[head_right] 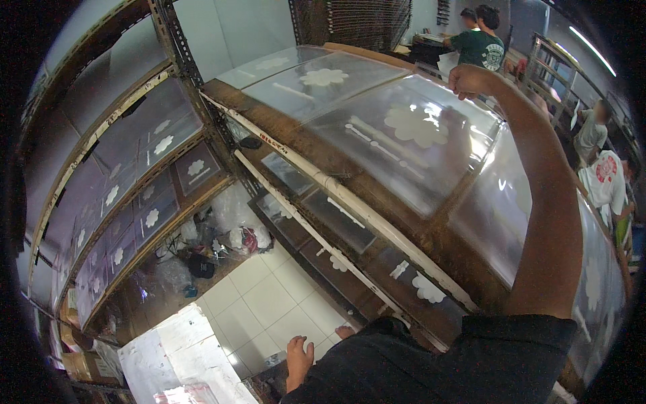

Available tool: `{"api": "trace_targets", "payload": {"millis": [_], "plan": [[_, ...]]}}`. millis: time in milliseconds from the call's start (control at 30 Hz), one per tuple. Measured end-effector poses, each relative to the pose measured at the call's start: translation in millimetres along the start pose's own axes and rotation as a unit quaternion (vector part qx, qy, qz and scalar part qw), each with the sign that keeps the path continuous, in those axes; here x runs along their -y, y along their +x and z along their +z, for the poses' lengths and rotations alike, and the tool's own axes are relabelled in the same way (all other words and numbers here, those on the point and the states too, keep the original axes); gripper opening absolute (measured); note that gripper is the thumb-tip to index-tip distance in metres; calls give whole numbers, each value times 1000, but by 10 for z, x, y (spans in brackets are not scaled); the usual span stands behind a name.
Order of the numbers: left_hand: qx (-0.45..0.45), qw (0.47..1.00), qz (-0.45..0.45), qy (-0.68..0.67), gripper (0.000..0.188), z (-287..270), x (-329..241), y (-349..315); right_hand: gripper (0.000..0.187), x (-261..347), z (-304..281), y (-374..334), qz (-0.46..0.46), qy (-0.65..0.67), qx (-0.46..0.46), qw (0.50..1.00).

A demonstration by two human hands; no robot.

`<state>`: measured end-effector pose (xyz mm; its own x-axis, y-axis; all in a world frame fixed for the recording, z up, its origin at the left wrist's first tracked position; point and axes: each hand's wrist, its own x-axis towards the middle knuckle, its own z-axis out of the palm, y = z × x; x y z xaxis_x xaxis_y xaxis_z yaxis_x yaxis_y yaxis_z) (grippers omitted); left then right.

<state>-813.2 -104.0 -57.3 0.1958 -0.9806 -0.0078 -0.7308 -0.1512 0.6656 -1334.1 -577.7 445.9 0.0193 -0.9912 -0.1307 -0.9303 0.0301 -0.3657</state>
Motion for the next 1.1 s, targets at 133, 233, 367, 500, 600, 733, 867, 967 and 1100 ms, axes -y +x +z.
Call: {"api": "trace_targets", "payload": {"millis": [133, 233, 367, 500, 600, 733, 867, 967, 1100], "plan": [[-3, 1000, -9, 11, 32, 31, 23, 5, 21, -35, 8, 79, 10, -16, -16, 1000], [-8, 1000, -10, 8, 31, 52, 63, 14, 20, -71, -11, 138, 4, -12, -14, 1000], [0, 1000, -16, 2, 31, 37, 49, 31, 20, -99, -2, 142, 9, 2, -18, 1000], [6, 1000, -18, 6, 31, 28, 33, 43, 18, -117, 10, 148, 14, -13, -21, 1000], [11, 1000, -19, 1, 32, 44, 44, 37, 17, -235, 16, 233, -4, -9, -28, 1000], [20, 999, -25, 0, 32, 29, 36, -2, 17, -288, 18, 322, 3, -11, -41, 999], [4, 1000, -16, 12, 32, 92, 77, -90, 15, -205, 35, 352, -13, -40, -41, 998], [15, 1000, -22, -1, 32, 71, -6, -144, 16, -260, -31, 388, -81, -130, -76, 985], [16, 1000, -10, -11, 32, 115, -7, -261, 19, -113, -261, 343, -203, -302, -177, 914]]}}
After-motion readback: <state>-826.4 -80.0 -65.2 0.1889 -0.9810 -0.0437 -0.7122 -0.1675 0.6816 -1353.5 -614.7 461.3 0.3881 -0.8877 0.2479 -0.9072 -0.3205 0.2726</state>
